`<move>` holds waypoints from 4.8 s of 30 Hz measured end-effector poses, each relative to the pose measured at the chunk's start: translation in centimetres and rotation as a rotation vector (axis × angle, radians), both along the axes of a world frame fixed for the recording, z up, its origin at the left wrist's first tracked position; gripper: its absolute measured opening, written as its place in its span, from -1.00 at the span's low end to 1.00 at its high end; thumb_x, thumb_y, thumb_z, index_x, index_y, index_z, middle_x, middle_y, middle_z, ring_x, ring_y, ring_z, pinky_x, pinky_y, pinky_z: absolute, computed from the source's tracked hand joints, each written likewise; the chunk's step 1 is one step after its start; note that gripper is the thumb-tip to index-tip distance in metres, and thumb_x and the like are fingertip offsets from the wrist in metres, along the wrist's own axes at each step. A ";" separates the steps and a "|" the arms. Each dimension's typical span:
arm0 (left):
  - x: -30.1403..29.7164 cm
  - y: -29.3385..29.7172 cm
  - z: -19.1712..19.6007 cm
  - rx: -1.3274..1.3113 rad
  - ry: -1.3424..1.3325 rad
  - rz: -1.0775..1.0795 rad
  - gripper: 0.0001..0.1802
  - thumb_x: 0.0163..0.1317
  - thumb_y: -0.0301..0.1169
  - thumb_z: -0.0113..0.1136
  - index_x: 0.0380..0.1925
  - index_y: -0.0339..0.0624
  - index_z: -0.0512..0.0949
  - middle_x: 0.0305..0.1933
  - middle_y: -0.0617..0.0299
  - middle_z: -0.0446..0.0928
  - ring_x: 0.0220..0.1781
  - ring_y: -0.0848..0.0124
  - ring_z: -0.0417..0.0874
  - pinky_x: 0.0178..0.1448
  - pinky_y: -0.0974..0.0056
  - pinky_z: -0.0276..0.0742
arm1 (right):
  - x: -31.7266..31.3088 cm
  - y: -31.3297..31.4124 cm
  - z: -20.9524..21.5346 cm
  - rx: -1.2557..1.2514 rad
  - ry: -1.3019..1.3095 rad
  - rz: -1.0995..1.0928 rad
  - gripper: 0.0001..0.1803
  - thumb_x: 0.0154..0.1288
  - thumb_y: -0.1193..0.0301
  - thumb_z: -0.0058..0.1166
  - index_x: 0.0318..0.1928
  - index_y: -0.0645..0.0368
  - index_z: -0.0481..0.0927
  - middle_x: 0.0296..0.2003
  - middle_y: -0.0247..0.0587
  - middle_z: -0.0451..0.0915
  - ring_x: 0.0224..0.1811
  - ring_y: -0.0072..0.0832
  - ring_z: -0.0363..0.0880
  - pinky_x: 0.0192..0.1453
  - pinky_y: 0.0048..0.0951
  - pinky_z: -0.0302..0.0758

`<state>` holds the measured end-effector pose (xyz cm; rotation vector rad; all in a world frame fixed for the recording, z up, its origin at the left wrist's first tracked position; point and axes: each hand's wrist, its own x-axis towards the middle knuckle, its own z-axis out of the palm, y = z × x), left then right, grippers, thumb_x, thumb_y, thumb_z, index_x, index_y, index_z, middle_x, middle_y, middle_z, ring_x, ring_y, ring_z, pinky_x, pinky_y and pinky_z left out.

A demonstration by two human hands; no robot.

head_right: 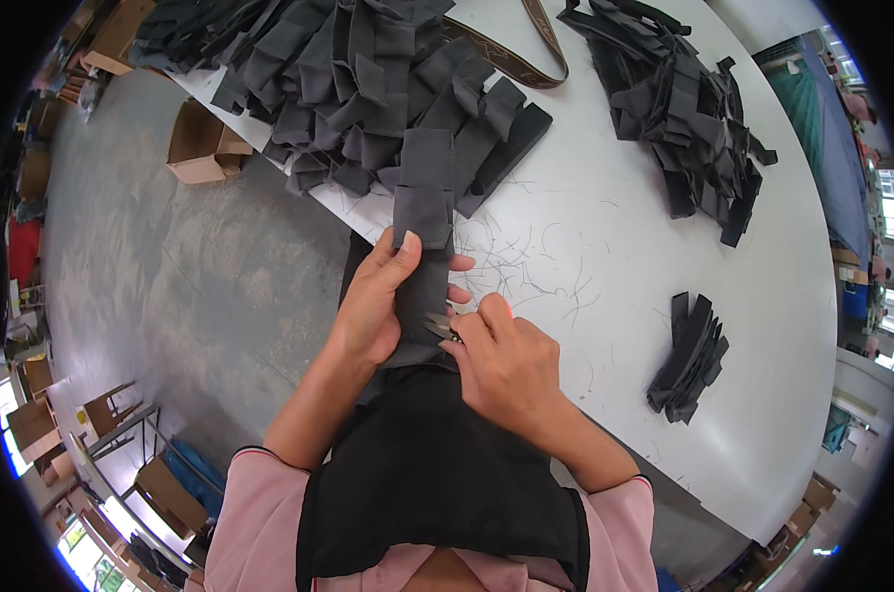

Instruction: Manually trimming excess threads from sewn fabric components using small nippers/scissors.

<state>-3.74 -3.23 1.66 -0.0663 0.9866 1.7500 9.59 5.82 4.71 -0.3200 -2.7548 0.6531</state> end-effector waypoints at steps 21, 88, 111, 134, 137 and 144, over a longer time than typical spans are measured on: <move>0.0 0.0 -4.1 0.031 -0.309 -0.108 -0.42 0.32 0.03 -0.07 0.08 -0.24 0.23 -0.15 0.00 0.54 -0.31 0.27 0.61 -0.25 0.22 0.60 | 0.2 1.1 -3.7 -0.721 0.092 -0.284 -0.63 -0.10 0.58 0.29 -0.18 0.11 0.57 -0.53 -0.30 0.28 -0.59 -0.48 0.29 -0.53 -0.52 0.27; 1.3 -3.0 -0.7 -0.024 0.923 -0.197 -0.76 0.12 -0.43 0.20 -0.23 -0.32 0.57 0.08 0.09 0.46 0.10 0.30 0.46 0.14 0.29 0.35 | 0.5 2.5 -1.2 -0.670 0.016 -0.109 -0.75 0.09 0.42 0.21 -0.22 0.17 0.47 -0.47 -0.23 0.60 -0.52 -0.40 0.59 -0.42 -0.49 0.47; 0.5 -6.0 -1.4 -0.249 0.975 0.327 -0.64 0.34 -0.33 -0.08 -0.47 -0.40 0.54 -0.07 0.18 0.54 -0.10 0.46 0.52 0.01 0.37 0.39 | -2.9 -2.0 -0.2 -1.411 -0.072 -0.008 -0.65 0.30 0.54 -0.07 0.10 0.26 0.33 -0.40 -0.35 0.31 -0.48 -0.66 0.31 -0.46 -0.65 0.39; -2.4 -6.1 -3.1 -0.539 1.166 0.445 -0.66 0.33 -0.25 -0.13 -0.31 -0.17 0.61 -0.29 -0.03 0.55 -0.19 0.07 0.58 -0.08 0.19 0.46 | -1.4 -3.7 -1.9 -0.941 0.211 0.186 -0.83 0.08 0.59 0.15 -0.25 0.26 0.59 -0.54 -0.29 0.53 -0.61 -0.63 0.33 -0.48 -0.63 0.27; -2.9 -6.4 -1.6 -0.503 0.948 0.502 -0.69 0.29 -0.25 -0.02 -0.33 -0.23 0.62 -0.30 0.11 0.59 -0.33 0.41 0.55 -0.20 0.31 0.43 | -3.0 -4.6 0.5 -0.564 0.195 0.304 -0.65 -0.06 0.56 0.29 -0.16 0.14 0.60 -0.36 -0.15 0.60 -0.53 -0.36 0.48 -0.34 -0.46 0.46; -3.0 -4.4 -1.3 -0.421 0.615 0.303 -0.68 0.33 -0.27 -0.06 -0.32 -0.29 0.59 -0.24 0.22 0.55 -0.34 0.54 0.49 -0.21 0.43 0.42 | -3.4 -3.1 -0.3 -0.619 0.216 0.219 -0.73 -0.04 0.61 0.25 -0.25 0.17 0.58 -0.60 -0.34 0.36 -0.67 -0.63 0.25 -0.60 -0.61 0.19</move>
